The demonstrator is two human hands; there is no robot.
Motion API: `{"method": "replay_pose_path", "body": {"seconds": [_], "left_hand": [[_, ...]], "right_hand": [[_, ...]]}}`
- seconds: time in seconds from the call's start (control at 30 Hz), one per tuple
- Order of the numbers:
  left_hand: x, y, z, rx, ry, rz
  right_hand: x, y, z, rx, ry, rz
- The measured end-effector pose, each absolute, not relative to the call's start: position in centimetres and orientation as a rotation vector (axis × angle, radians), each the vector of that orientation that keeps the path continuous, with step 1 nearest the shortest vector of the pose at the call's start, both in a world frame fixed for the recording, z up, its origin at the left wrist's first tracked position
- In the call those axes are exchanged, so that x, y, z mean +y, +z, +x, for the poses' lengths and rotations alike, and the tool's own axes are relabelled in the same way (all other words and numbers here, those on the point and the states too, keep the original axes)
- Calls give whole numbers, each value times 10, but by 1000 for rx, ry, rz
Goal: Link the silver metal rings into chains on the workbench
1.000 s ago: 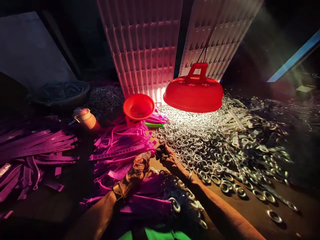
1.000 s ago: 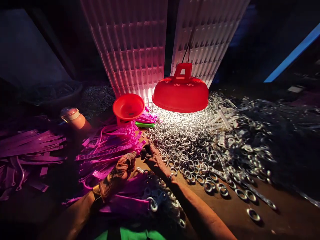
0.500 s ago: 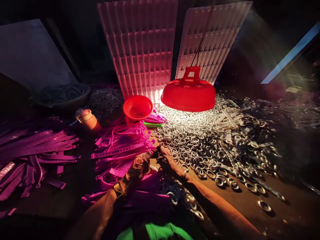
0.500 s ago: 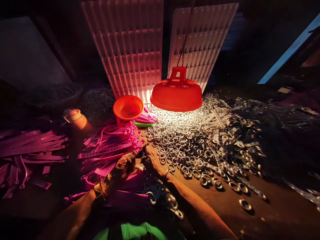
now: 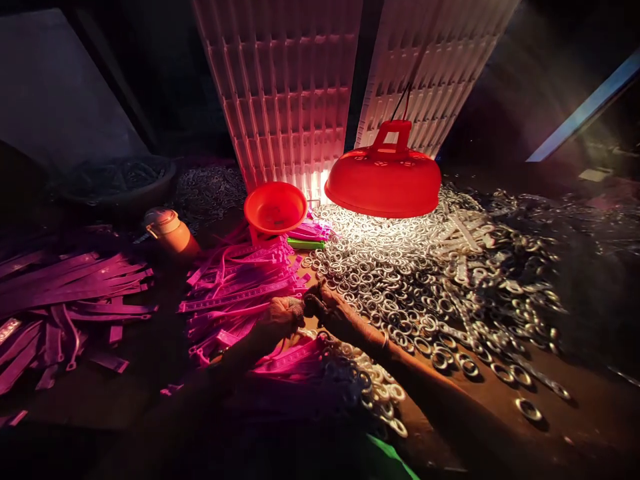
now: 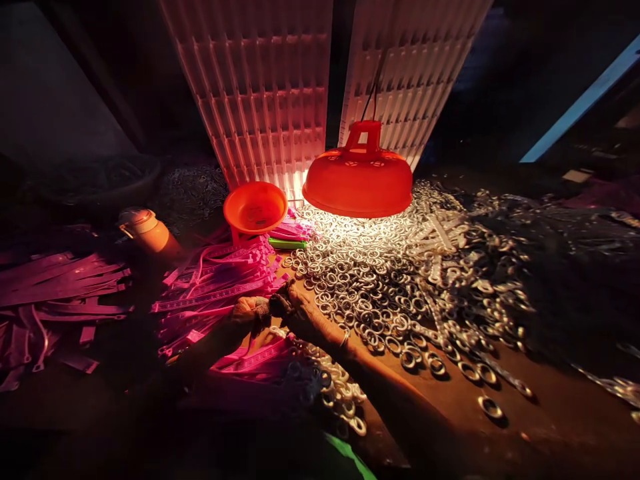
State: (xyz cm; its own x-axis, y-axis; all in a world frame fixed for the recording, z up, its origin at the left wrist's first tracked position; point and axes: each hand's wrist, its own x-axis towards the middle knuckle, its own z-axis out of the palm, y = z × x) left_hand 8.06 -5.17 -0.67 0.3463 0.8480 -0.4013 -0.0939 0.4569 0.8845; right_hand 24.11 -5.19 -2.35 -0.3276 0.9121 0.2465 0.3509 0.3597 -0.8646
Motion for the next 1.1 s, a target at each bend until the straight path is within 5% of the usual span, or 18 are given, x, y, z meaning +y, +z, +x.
{"method": "replay_pose_path", "body": {"seconds": [0.23, 0.43, 0.77, 1.1], "left_hand": [[-70, 43, 67, 978, 431, 1145], [-114, 23, 66, 840, 303, 989], [-147, 18, 74, 814, 403, 787], [-142, 17, 75, 903, 445, 705]], "right_hand": [[-120, 11, 250, -2137, 894, -1201], [-167, -4, 255, -2210, 857, -1267], [-182, -4, 255, -1904, 1268, -1237], [-158, 23, 251, -2401, 1043, -1178]]}}
